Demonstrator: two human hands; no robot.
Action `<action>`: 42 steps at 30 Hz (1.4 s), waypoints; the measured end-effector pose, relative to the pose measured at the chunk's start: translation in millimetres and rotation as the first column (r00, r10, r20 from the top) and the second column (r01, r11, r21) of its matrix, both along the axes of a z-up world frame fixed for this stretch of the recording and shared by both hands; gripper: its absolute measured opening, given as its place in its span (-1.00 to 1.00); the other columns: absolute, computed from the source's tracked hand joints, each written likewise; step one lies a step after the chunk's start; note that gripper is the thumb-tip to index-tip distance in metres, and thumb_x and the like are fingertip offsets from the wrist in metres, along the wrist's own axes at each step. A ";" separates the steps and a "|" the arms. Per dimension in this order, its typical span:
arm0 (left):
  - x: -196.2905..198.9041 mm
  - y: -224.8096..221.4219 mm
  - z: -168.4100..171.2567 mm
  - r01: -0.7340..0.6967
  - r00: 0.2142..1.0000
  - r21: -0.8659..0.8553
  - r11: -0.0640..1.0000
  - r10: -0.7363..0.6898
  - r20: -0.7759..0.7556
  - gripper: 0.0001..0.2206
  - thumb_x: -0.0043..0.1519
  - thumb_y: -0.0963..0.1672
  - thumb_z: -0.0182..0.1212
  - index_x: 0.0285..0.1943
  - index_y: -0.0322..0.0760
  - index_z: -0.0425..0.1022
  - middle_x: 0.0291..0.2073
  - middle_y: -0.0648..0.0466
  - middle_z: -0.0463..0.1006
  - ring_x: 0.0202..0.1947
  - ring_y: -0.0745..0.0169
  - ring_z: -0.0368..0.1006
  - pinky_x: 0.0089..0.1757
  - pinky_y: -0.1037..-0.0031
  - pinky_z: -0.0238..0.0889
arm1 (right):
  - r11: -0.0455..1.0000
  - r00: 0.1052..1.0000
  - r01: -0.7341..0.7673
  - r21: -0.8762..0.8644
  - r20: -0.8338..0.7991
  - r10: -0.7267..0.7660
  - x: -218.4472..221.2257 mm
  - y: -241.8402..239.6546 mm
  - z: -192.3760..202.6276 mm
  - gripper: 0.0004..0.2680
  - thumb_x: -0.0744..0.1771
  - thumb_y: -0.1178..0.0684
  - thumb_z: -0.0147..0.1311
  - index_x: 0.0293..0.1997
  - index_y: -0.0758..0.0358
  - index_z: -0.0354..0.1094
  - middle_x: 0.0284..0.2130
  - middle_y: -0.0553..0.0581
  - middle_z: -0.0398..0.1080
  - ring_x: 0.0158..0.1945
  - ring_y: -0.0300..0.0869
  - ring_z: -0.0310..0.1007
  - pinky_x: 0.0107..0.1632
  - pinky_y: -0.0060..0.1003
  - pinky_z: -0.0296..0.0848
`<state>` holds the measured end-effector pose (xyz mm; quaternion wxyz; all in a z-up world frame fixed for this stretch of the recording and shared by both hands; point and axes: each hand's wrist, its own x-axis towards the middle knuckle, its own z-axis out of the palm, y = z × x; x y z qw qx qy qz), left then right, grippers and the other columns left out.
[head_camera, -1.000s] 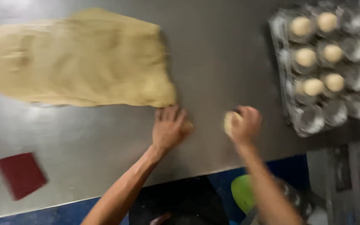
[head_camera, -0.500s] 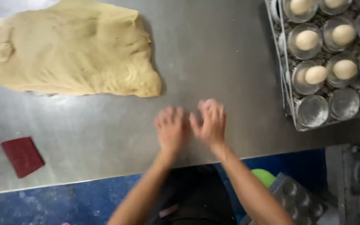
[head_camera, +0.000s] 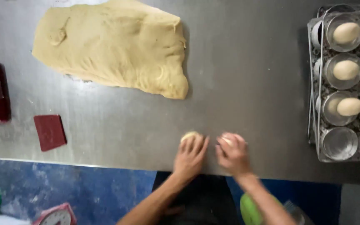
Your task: Portioning dough, rolling it into balls, and placing them into a baking tray.
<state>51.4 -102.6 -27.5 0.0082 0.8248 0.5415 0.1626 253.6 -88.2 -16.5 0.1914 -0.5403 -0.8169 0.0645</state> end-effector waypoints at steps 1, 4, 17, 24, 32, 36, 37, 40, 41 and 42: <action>-25.6 -9.5 -7.9 0.003 1.000 -0.013 1.000 -0.003 0.009 -0.53 0.15 -0.05 0.14 0.30 -0.10 0.43 0.20 -0.06 0.43 0.20 -0.10 0.34 0.12 0.04 0.23 | 1.000 1.000 0.003 -0.013 0.009 -0.003 23.6 2.7 5.7 -0.79 0.26 -0.05 0.22 -0.08 0.12 0.48 -0.04 0.14 0.42 0.14 0.08 0.36 0.23 -0.02 0.31; -75.7 23.8 -11.1 0.069 0.982 -0.195 0.978 -0.101 -0.162 -0.61 0.26 -0.10 0.17 0.31 0.03 0.46 0.10 -0.04 0.43 0.01 -0.12 0.32 -0.06 0.09 0.23 | 0.986 0.995 0.101 -0.129 0.039 -0.097 55.3 48.8 10.3 -0.76 0.18 -0.16 0.30 -0.33 0.15 0.43 -0.24 0.13 0.38 -0.03 0.04 0.36 -0.02 0.08 0.25; -57.2 47.6 2.1 0.005 0.998 -0.045 0.999 -0.002 0.070 -0.56 0.15 0.02 0.33 0.20 -0.10 0.51 0.12 -0.04 0.45 0.12 -0.12 0.30 0.03 0.08 0.22 | 0.954 0.956 0.292 -0.062 0.057 -0.289 88.6 53.4 13.5 -0.81 0.26 -0.07 0.29 -0.20 0.15 0.45 -0.19 0.12 0.41 -0.01 0.02 0.36 0.05 0.03 0.27; 17.0 11.5 14.0 -0.071 0.989 -0.001 0.998 0.070 0.127 -0.57 0.17 -0.08 0.17 0.26 -0.19 0.49 0.17 -0.04 0.45 0.22 -0.12 0.33 0.17 0.09 0.22 | 0.986 0.986 0.153 0.068 -0.075 -0.148 10.4 6.3 2.5 -0.85 0.31 0.02 0.20 -0.10 0.18 0.42 -0.10 0.19 0.41 0.10 0.09 0.38 0.25 0.03 0.31; -13.2 93.6 22.4 -0.142 0.966 -0.144 0.979 0.169 0.195 -0.62 0.18 0.03 0.26 0.11 -0.16 0.51 0.04 -0.07 0.46 0.07 -0.19 0.33 0.02 -0.01 0.22 | 0.925 0.927 0.373 0.069 0.020 -0.375 44.2 79.5 4.4 -0.84 0.29 -0.01 0.25 -0.20 0.15 0.38 -0.18 0.17 0.37 -0.03 0.05 0.34 0.02 0.08 0.31; 20.2 21.3 22.6 -0.089 0.985 0.003 0.996 0.087 0.149 -0.53 0.23 -0.01 0.25 0.31 -0.22 0.48 0.21 -0.17 0.42 0.22 -0.22 0.31 0.15 -0.03 0.22 | 0.962 0.959 0.250 0.112 -0.168 -0.230 11.5 29.2 18.6 -0.79 0.32 0.02 0.21 -0.02 0.23 0.36 -0.04 0.23 0.37 0.11 0.13 0.32 0.14 0.06 0.35; -1.6 14.2 9.3 -0.100 0.984 0.027 0.995 0.095 0.151 -0.53 0.23 -0.01 0.25 0.31 -0.22 0.48 0.21 -0.17 0.42 0.22 -0.22 0.31 0.15 -0.03 0.22 | 0.962 0.961 0.239 0.135 -0.173 -0.214 32.2 25.4 16.4 -0.79 0.32 0.02 0.21 -0.02 0.23 0.36 -0.04 0.23 0.37 0.11 0.13 0.32 0.14 0.06 0.35; -44.2 5.6 -6.9 0.081 0.996 -0.087 0.993 -0.077 0.046 -0.50 0.01 -0.07 0.28 0.22 0.02 0.52 0.11 -0.09 0.47 0.12 -0.14 0.35 0.07 0.03 0.24 | 0.994 0.997 0.039 0.098 -0.070 -0.032 83.5 18.1 14.5 -0.90 0.25 0.03 0.20 -0.23 -0.02 0.40 -0.17 0.04 0.40 0.05 0.00 0.37 0.15 0.03 0.35; -48.6 28.7 5.6 0.026 0.994 -0.092 0.995 -0.016 0.110 -0.58 0.07 -0.04 0.30 0.15 -0.05 0.50 0.05 -0.07 0.46 0.07 -0.15 0.35 0.02 0.02 0.23 | 0.983 0.986 0.169 0.073 -0.019 -0.168 88.0 34.6 17.9 -0.87 0.25 0.02 0.24 -0.22 0.11 0.42 -0.19 0.11 0.39 -0.01 0.04 0.35 0.08 0.06 0.32; -52.7 52.8 17.3 -0.029 0.984 -0.102 0.994 0.047 0.173 -0.64 0.13 -0.01 0.32 0.08 -0.12 0.48 -0.01 -0.05 0.46 0.02 -0.16 0.34 -0.04 0.01 0.21 | 0.953 0.953 0.298 0.056 0.035 -0.300 92.8 51.8 20.6 -0.81 0.25 0.00 0.28 -0.20 0.24 0.43 -0.20 0.18 0.38 -0.06 0.08 0.33 0.02 0.09 0.30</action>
